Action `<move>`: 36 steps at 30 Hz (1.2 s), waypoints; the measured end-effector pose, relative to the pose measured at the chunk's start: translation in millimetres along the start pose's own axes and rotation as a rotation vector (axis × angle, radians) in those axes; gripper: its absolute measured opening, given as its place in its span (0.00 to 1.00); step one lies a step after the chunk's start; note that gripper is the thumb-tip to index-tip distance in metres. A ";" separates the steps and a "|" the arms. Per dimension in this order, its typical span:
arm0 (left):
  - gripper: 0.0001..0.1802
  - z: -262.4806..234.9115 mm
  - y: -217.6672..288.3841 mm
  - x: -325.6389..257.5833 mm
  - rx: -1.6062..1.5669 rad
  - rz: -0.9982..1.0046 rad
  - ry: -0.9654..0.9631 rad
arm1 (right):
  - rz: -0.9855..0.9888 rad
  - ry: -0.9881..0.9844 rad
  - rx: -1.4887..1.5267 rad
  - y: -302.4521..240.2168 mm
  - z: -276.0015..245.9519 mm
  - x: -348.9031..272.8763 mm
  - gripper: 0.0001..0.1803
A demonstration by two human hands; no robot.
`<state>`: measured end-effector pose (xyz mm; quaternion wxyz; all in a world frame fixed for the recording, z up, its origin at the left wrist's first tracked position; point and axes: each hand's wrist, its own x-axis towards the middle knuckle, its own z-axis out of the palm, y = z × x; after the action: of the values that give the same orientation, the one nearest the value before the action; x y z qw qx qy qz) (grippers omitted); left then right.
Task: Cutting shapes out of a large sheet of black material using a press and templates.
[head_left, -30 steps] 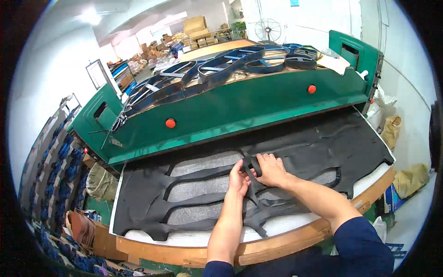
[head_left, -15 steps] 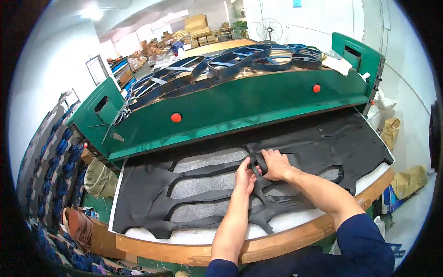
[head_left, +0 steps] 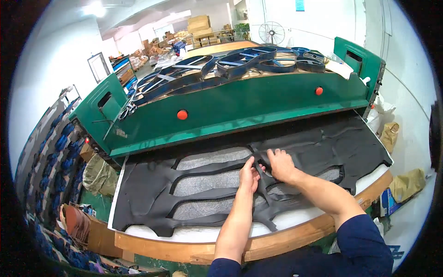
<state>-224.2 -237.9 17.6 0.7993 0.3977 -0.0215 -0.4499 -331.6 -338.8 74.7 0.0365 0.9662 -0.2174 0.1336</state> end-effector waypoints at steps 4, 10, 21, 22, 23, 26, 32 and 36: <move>0.24 -6.3 -7.9 6.2 -0.014 -0.011 -0.016 | 0.202 -0.006 0.200 30.2 -5.0 3.2 0.25; 0.20 -14.3 -9.4 15.9 0.042 0.053 -0.002 | 0.570 0.292 0.684 88.6 -69.4 -5.7 0.27; 0.12 -4.8 -7.6 16.9 0.254 0.142 0.065 | 0.611 0.973 1.207 307.4 -255.6 -156.5 0.09; 0.12 -3.8 -6.9 12.4 0.260 0.176 0.052 | 0.629 1.045 1.206 329.2 -278.6 -176.7 0.09; 0.13 -3.5 -4.0 9.6 0.246 0.151 0.098 | 0.602 1.003 1.266 335.2 -298.3 -193.2 0.10; 0.12 -4.5 -8.9 16.1 0.206 0.149 0.027 | 0.593 1.069 1.139 378.7 -354.1 -281.3 0.07; 0.17 -14.7 5.7 19.9 0.394 0.072 -0.064 | 0.886 1.466 0.866 373.1 -328.1 -387.3 0.03; 0.18 -52.3 32.7 49.3 0.460 0.091 0.078 | 1.076 1.495 0.704 411.5 -256.9 -489.0 0.14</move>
<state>-151.4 -232.9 -12.6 0.7073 0.5851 -0.1107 -0.3809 -996.2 -476.6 192.9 -0.1909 0.3607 -0.4970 0.7658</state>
